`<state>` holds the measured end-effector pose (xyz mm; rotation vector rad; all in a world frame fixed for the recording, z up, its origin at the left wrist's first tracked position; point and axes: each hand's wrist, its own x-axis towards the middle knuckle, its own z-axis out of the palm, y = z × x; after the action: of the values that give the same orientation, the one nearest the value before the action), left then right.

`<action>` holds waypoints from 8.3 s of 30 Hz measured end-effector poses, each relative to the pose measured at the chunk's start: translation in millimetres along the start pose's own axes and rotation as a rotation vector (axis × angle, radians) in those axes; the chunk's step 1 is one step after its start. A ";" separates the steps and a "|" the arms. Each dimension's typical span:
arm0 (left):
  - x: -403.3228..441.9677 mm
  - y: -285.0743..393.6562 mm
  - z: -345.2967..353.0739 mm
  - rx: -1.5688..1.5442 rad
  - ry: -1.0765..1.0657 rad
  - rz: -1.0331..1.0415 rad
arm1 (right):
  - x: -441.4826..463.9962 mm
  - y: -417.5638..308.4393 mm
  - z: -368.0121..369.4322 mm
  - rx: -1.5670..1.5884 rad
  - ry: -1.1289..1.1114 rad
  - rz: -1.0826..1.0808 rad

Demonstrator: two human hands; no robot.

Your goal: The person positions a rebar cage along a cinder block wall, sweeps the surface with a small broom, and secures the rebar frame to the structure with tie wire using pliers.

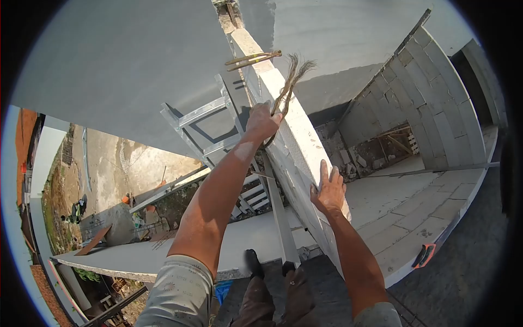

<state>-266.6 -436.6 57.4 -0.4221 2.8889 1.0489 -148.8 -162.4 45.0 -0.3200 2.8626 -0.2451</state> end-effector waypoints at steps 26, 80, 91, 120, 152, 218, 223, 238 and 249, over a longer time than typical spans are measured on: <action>172.3 -60.6 -43.5 0.477 0.403 0.014 | 5.1 13.2 8.3 0.092 0.036 -0.032; -548.0 53.2 2.4 -0.874 -0.514 -0.579 | -334.9 -21.1 41.5 1.953 -0.304 0.335; -566.0 39.3 -18.1 -0.540 -0.715 0.028 | -369.3 -18.5 -24.7 1.809 0.013 0.647; -595.5 -331.8 159.2 -0.619 -0.169 -1.021 | -248.8 160.9 47.2 0.187 0.154 0.605; -712.1 -594.5 378.8 -0.269 0.102 -1.200 | -250.2 158.8 47.7 -0.125 0.295 0.465; -521.2 -612.9 311.9 0.039 -0.516 -0.405 | -181.1 241.4 84.4 -0.480 0.490 0.078; -511.2 -606.4 320.1 0.055 -0.552 -0.385 | -189.0 243.5 83.4 -0.466 0.520 0.034; -487.9 -610.1 337.0 0.100 -0.644 -0.345 | -175.1 276.4 114.2 -0.169 0.954 -0.344; -480.7 -613.8 339.3 0.130 -0.699 -0.263 | -259.6 183.3 124.0 0.074 0.862 -0.134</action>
<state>340.8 -556.6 -525.4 -0.3290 2.1936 0.7600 93.5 58.2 -49.7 -0.4845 3.6584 -0.6493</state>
